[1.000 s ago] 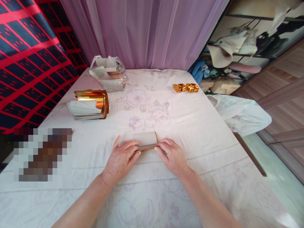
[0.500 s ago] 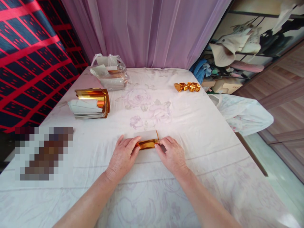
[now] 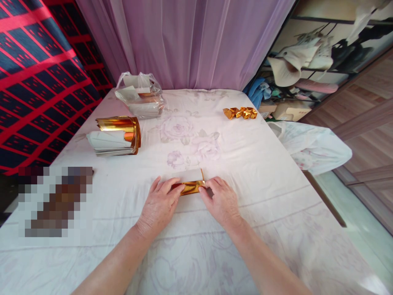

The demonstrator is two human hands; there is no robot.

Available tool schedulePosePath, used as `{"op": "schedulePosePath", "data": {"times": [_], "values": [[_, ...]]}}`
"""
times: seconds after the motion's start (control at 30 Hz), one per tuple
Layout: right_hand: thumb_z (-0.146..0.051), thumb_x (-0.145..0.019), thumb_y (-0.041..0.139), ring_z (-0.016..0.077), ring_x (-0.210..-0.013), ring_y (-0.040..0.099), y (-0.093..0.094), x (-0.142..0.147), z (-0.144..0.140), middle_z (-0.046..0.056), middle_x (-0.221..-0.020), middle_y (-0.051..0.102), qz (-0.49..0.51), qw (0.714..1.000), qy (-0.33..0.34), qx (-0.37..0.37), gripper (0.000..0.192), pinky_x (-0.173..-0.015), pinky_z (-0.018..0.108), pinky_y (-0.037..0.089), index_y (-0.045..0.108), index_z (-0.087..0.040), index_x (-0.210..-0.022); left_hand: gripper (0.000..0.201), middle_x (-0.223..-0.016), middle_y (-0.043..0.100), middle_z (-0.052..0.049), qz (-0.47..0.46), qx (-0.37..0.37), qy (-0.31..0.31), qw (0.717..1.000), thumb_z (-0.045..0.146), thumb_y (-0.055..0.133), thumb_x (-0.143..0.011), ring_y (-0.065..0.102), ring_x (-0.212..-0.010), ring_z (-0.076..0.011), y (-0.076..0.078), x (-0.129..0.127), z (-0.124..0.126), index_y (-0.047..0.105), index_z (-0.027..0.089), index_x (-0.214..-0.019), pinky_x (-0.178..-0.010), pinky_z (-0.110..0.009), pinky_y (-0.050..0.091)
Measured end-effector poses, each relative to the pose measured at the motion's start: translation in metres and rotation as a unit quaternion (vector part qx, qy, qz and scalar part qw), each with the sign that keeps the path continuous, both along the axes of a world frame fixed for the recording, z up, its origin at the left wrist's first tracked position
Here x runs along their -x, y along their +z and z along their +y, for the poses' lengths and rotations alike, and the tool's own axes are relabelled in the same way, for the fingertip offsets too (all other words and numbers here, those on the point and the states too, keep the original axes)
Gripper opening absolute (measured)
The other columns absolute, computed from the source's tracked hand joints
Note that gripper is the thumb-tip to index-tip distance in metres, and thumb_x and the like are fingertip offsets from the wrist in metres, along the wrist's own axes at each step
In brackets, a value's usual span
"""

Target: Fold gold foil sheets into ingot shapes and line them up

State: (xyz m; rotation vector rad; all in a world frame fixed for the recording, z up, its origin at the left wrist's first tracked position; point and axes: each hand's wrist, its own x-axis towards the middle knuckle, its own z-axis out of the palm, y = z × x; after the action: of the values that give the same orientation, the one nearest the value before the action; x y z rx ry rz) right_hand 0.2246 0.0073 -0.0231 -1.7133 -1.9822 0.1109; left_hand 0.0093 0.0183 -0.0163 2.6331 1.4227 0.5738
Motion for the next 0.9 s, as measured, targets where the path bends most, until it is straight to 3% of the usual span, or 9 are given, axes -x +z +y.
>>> {"op": "schedulePosePath", "data": {"times": [0.3, 0.5, 0.6, 0.9], "values": [[-0.027, -0.087, 0.062, 0.0175, -0.075, 0.060, 0.001, 0.001, 0.003, 0.002, -0.080, 0.064, -0.003, 1.000, -0.017, 0.007, 0.010, -0.066, 0.028, 0.038, 0.060, -0.022, -0.078, 0.029, -0.120, 0.071, -0.005, 0.020, -0.021, -0.009, 1.000, 0.021, 0.047, -0.097, 0.065, -0.105, -0.0210, 0.005, -0.002, -0.003, 0.068, 0.023, -0.116, -0.118, -0.051, 0.027], [-0.028, -0.088, 0.061, 0.0169, -0.075, 0.060, 0.000, 0.002, 0.003, 0.002, -0.081, 0.065, -0.003, 1.000, -0.029, 0.006, 0.013, -0.066, 0.027, 0.038, 0.060, -0.022, -0.077, 0.031, -0.126, 0.070, -0.005, 0.039, -0.056, -0.005, 0.998, 0.026, 0.047, -0.098, 0.055, -0.127, -0.0294, 0.008, -0.004, -0.010, 0.067, 0.019, -0.121, -0.122, -0.059, 0.009], [-0.028, -0.088, 0.061, 0.0168, -0.075, 0.059, 0.000, 0.003, 0.003, 0.003, -0.081, 0.064, -0.007, 0.999, -0.031, 0.005, 0.013, -0.066, 0.027, 0.038, 0.060, -0.022, -0.077, 0.036, -0.131, 0.067, -0.005, 0.047, -0.068, -0.020, 0.996, 0.031, 0.042, -0.101, 0.052, -0.131, -0.0286, 0.006, -0.008, -0.017, 0.064, 0.016, -0.126, -0.123, -0.056, 0.003], [-0.029, -0.089, 0.060, 0.0170, -0.075, 0.060, 0.000, 0.003, 0.002, 0.002, -0.081, 0.064, -0.013, 0.999, -0.030, 0.004, 0.014, -0.066, 0.028, 0.038, 0.060, -0.022, -0.077, 0.050, -0.139, 0.061, -0.009, 0.068, -0.048, -0.061, 0.995, 0.046, 0.038, -0.101, 0.053, -0.132, -0.0244, -0.006, -0.019, -0.030, 0.058, 0.015, -0.136, -0.117, -0.042, 0.036]]}}
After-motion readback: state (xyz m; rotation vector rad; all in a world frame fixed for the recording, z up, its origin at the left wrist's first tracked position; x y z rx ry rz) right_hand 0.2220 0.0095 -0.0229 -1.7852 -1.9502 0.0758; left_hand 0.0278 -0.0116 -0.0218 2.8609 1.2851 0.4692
